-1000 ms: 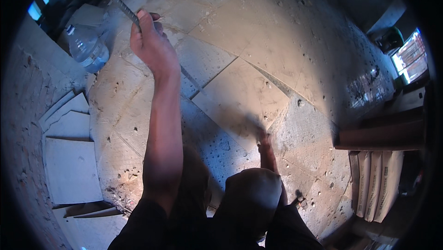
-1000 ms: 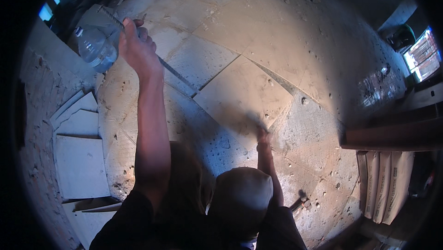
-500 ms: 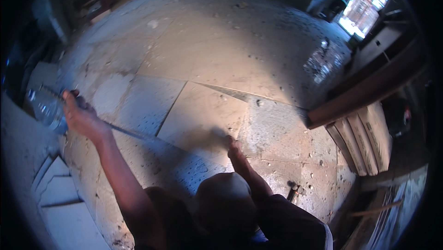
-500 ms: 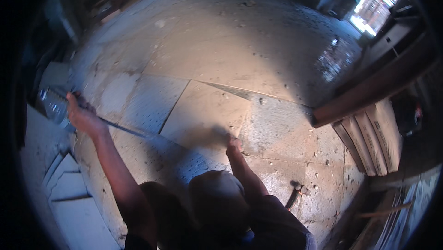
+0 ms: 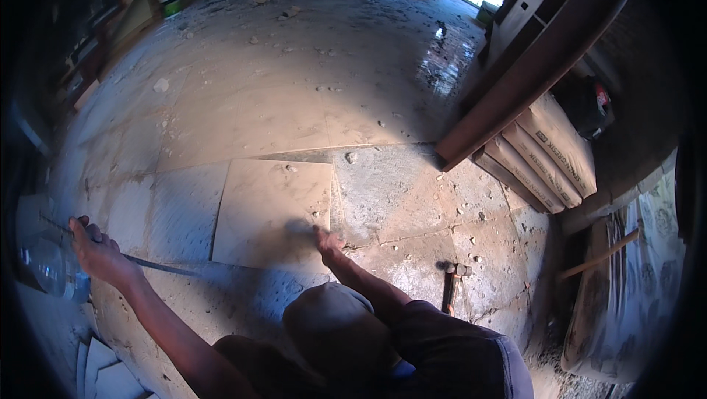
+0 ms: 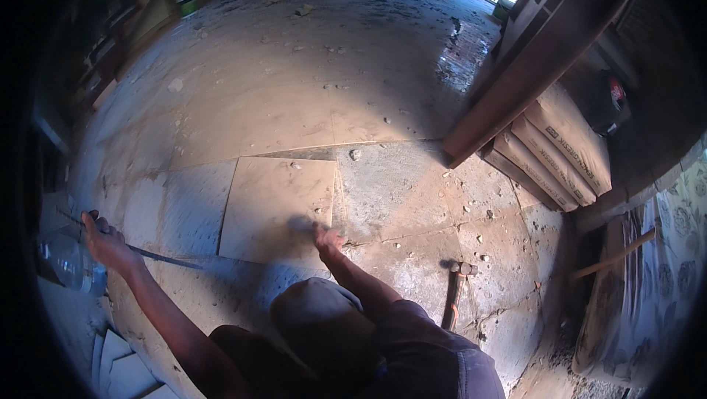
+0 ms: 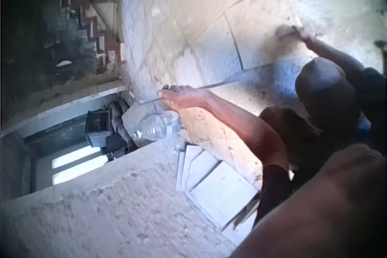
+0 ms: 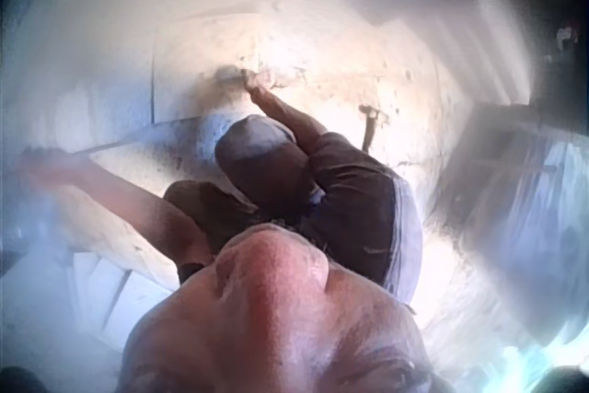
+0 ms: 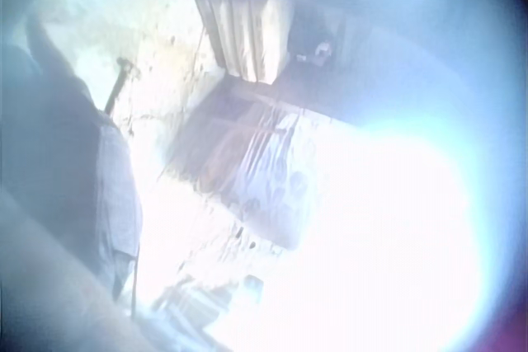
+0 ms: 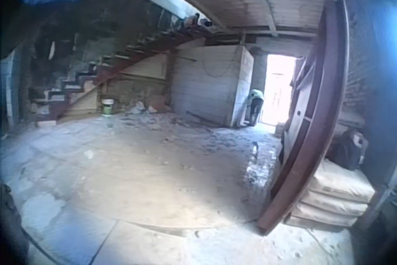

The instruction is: The person uses a hammer and a metal rod to pry up floor tiles from a concrete floor, then picks up and stacks the loosened tiles.

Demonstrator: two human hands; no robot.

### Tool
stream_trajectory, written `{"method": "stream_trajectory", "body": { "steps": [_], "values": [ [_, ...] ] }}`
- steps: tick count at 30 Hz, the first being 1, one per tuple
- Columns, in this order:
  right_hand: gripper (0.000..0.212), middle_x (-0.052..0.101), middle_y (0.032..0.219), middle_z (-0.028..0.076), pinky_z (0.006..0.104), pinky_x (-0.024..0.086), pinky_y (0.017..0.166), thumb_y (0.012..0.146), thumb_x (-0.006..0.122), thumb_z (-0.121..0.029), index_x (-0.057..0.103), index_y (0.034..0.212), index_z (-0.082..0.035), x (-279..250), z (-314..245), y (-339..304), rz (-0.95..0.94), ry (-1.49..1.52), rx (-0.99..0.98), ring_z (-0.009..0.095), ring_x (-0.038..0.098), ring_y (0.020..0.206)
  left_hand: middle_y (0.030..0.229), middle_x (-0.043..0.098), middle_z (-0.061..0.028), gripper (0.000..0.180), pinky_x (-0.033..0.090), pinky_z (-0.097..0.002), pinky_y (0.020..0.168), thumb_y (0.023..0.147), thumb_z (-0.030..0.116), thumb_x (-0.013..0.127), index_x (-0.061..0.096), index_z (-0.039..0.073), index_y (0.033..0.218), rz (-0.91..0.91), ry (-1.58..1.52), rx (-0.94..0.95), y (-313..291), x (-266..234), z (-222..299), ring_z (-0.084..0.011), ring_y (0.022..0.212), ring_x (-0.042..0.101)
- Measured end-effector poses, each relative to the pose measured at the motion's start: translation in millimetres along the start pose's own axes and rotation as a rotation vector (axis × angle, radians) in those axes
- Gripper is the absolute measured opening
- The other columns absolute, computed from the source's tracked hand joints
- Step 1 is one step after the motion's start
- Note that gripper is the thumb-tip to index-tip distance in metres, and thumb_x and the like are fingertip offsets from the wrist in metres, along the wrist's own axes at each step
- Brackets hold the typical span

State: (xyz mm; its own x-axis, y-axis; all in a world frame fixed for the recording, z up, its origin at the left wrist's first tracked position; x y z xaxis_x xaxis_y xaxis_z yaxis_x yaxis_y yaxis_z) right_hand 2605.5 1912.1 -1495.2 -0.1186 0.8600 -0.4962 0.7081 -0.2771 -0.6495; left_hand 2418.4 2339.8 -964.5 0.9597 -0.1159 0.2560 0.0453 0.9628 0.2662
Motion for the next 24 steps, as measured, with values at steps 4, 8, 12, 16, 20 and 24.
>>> {"method": "stream_trajectory", "body": {
  "steps": [4, 8, 12, 16, 20, 24],
  "values": [
    [0.096, 0.028, 0.146, 0.033, 0.0514, 0.032, 0.111, 0.076, 0.068, -0.064, 0.04, 0.14, 0.002, 3.9, -0.2, -29.3, -0.018, 0.003, 0.009, 0.047, 0.031, 0.135, 0.069, 0.04, 0.0064, 0.035, 0.024, -0.023, 0.053, 0.094, 0.043, 0.061, 0.064, 0.007, 0.093, -0.139, -0.01, -0.084, 12.0, 7.0, -29.3, -0.0046, 0.056, 0.03],
    [0.085, 0.023, 0.149, 0.036, 0.0482, 0.031, 0.113, 0.077, 0.068, -0.061, 0.052, 0.133, 0.0, -2.6, -19.8, -57.7, -0.019, -0.004, 0.054, 0.047, 0.027, 0.139, 0.07, 0.044, 0.0056, 0.033, 0.026, -0.023, 0.053, 0.093, 0.038, 0.063, 0.065, 0.006, 0.09, -0.218, 0.187, -0.064, 18.4, 20.8, -67.8, -0.0044, 0.057, 0.033],
    [0.086, 0.03, 0.148, 0.033, 0.0457, 0.033, 0.112, 0.076, 0.068, -0.062, 0.052, 0.135, -0.002, -15.8, -15.0, -55.3, -0.009, 0.004, 0.099, 0.045, 0.031, 0.138, 0.105, 0.069, -0.0163, 0.043, 0.048, -0.0372, 0.082, 0.093, 0.036, 0.063, 0.068, -0.004, 0.105, -0.571, 0.419, 0.102, 12.7, 62.1, -176.2, -0.0271, 0.094, 0.064],
    [0.085, 0.038, 0.144, 0.028, 0.0459, 0.036, 0.109, 0.075, 0.069, -0.061, 0.051, 0.137, -0.005, -21.2, -15.1, -60.8, -0.121, 0.035, 0.134, 0.042, 0.039, 0.134, 0.107, 0.064, -0.0308, 0.057, 0.047, -0.0508, 0.09, 0.092, 0.047, 0.052, 0.066, -0.008, 0.102, -0.775, 1.216, 0.079, -29.2, 29.2, -339.3, -0.0465, 0.104, 0.06],
    [0.085, 0.039, 0.142, 0.027, 0.0472, 0.037, 0.108, 0.074, 0.069, -0.061, 0.053, 0.135, -0.005, 4.7, -92.3, -85.3, -0.168, 0.071, -0.005, 0.042, 0.039, 0.132, 0.099, 0.068, -0.0272, 0.04, 0.051, -0.0488, 0.083, 0.086, 0.026, 0.056, 0.065, -0.007, 0.107, -0.809, 1.236, -0.397, 34.2, -74.2, -477.5, -0.0439, 0.095, 0.066],
    [0.085, 0.037, 0.145, 0.027, 0.0466, 0.036, 0.109, 0.074, 0.069, -0.06, 0.053, 0.135, -0.004, -43.0, 26.7, -48.6, -0.1, 0.096, 0.218, 0.043, 0.039, 0.133, 0.104, 0.068, -0.0249, 0.038, 0.052, -0.0478, 0.081, 0.084, 0.018, 0.055, 0.063, -0.003, 0.114, -0.903, 1.278, -0.83, -123.2, -77.2, -487.8, -0.039, 0.098, 0.067]
  ]
}}
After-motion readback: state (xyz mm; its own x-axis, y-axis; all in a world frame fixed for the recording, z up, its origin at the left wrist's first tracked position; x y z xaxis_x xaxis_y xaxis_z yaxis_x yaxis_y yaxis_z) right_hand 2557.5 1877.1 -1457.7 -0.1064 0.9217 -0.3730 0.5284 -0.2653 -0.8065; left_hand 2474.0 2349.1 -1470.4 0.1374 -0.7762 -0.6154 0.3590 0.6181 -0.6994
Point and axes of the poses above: each hand's wrist, its own y-axis towards the middle knuckle, its own x-axis out of the palm, z = x × y, the point moved 10 cm from there along y, towards the middle knuckle
